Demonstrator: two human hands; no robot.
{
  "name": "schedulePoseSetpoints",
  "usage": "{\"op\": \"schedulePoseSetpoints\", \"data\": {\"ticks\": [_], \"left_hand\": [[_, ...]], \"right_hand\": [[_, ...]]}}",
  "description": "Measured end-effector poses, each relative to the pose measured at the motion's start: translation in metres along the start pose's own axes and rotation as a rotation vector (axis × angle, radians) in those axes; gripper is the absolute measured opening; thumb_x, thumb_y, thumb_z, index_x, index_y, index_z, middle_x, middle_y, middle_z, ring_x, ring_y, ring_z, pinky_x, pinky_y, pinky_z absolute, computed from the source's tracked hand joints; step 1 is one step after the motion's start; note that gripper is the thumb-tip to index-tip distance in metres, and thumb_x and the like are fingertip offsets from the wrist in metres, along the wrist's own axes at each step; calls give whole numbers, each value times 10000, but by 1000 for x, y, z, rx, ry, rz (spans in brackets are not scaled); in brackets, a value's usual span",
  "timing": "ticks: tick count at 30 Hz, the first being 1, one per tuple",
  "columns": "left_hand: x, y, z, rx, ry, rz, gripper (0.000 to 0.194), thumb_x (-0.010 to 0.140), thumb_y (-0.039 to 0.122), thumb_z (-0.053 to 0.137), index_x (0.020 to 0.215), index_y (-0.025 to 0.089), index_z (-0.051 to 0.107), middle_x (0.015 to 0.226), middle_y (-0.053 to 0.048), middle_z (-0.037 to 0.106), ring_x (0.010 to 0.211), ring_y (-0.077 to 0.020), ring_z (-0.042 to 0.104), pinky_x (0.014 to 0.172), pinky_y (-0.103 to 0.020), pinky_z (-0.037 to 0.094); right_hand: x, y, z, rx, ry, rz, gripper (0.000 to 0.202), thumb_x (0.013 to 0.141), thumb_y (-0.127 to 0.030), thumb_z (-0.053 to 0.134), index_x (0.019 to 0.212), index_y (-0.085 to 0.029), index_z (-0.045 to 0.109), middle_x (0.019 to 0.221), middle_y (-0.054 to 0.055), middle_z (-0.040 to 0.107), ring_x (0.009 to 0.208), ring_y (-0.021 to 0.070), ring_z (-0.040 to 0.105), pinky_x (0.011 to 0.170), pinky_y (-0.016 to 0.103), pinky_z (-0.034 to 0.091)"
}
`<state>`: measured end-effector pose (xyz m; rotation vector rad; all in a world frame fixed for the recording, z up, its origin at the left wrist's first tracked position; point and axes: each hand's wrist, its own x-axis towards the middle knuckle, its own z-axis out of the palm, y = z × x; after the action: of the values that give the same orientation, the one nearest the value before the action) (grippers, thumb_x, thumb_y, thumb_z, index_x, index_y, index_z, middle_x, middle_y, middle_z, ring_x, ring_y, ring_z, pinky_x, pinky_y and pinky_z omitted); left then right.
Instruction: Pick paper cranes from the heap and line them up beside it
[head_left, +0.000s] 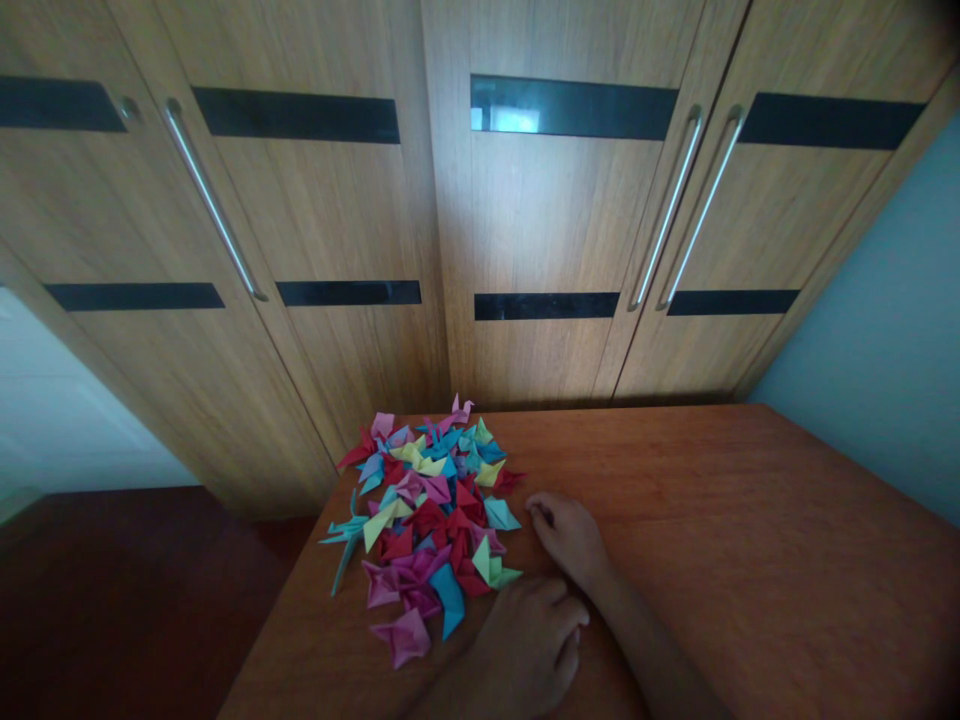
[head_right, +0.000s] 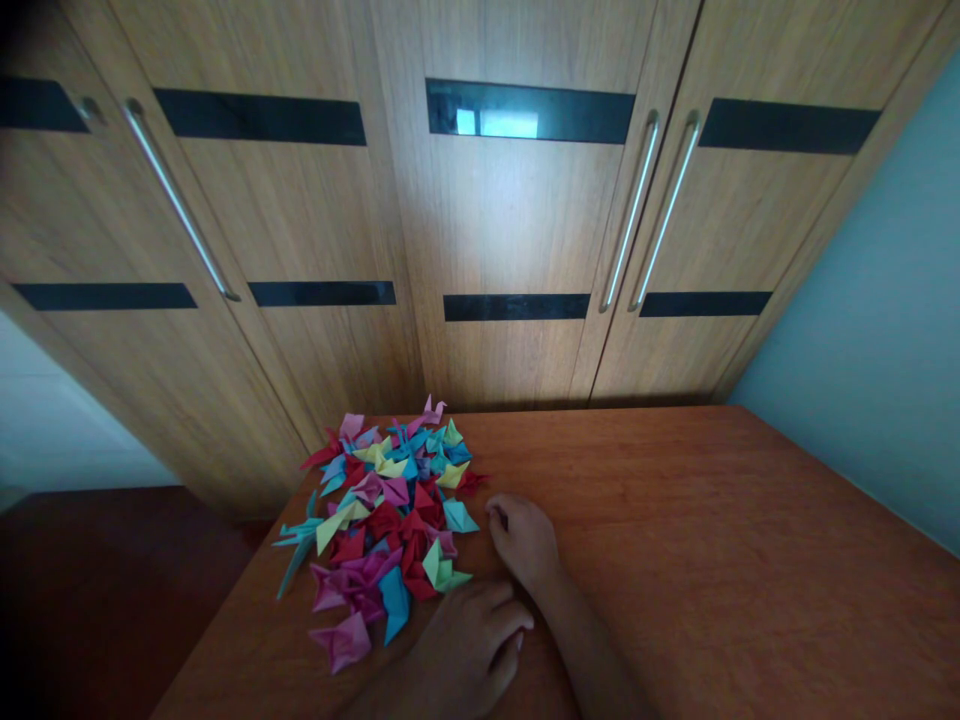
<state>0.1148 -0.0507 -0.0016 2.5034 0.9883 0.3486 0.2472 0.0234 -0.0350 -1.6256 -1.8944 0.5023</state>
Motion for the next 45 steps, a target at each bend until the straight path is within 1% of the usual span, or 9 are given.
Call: {"op": "schedulePoseSetpoints", "data": {"ticks": [5, 11, 19, 29, 32, 35, 41, 45], "left_hand": [[0, -1, 5, 3, 17, -15, 165, 795, 142, 514, 903, 249, 577, 878, 15, 603, 833, -153, 574, 744, -271, 430], [0, -2, 4, 13, 11, 2, 157, 807, 145, 502, 908, 236, 580, 876, 1, 600, 825, -154, 566, 734, -266, 424], [1, -3, 8, 16, 14, -13, 153, 792, 147, 509, 888, 249, 570, 861, 19, 607, 816, -157, 583, 720, -274, 426], [0, -2, 6, 17, 31, -7, 147, 790, 138, 509, 877, 240, 569, 863, 15, 607, 814, -156, 578, 725, -272, 417], [0, -2, 6, 10, 32, -2, 170, 784, 129, 515, 898, 242, 572, 873, 12, 610, 827, -158, 578, 729, -270, 414], [0, -2, 5, 12, 26, 4, 151, 789, 141, 517, 889, 242, 568, 865, 17, 609, 821, -156, 576, 720, -268, 416], [0, -1, 6, 11, 39, -8, 156, 787, 138, 512, 887, 246, 562, 865, 22, 603, 819, -150, 575, 725, -261, 419], [0, -1, 4, 11, 24, -4, 155, 789, 142, 509, 890, 247, 562, 876, 19, 605, 826, -154, 577, 728, -265, 426]], "right_hand": [[0, 1, 0, -4, -17, -2, 236, 820, -188, 434, 876, -241, 657, 889, 8, 690, 848, 159, 617, 770, 226, 424], [0, 1, 0, -14, -2, -15, 236, 812, -181, 444, 882, -243, 660, 894, 5, 693, 847, 148, 620, 775, 222, 423], [0, 1, 0, -4, 11, -18, 243, 825, -193, 431, 878, -241, 663, 897, 11, 698, 852, 154, 627, 782, 225, 421], [0, 1, 0, -2, -2, -15, 233, 824, -194, 435, 865, -241, 660, 884, 8, 695, 834, 152, 624, 757, 220, 424], [0, 1, 0, -8, -8, -12, 237, 831, -199, 427, 877, -239, 656, 890, 11, 693, 845, 154, 620, 768, 221, 420], [0, 0, 0, -14, -20, -3, 242, 835, -206, 421, 892, -236, 655, 903, 15, 692, 862, 157, 619, 779, 224, 416], [0, 0, 0, -7, 3, -29, 241, 833, -199, 420, 879, -234, 653, 891, 14, 690, 845, 150, 617, 764, 214, 411], [0, 0, 0, -10, 6, -26, 236, 833, -203, 419, 866, -236, 650, 879, 12, 688, 832, 150, 614, 754, 216, 407]]}}
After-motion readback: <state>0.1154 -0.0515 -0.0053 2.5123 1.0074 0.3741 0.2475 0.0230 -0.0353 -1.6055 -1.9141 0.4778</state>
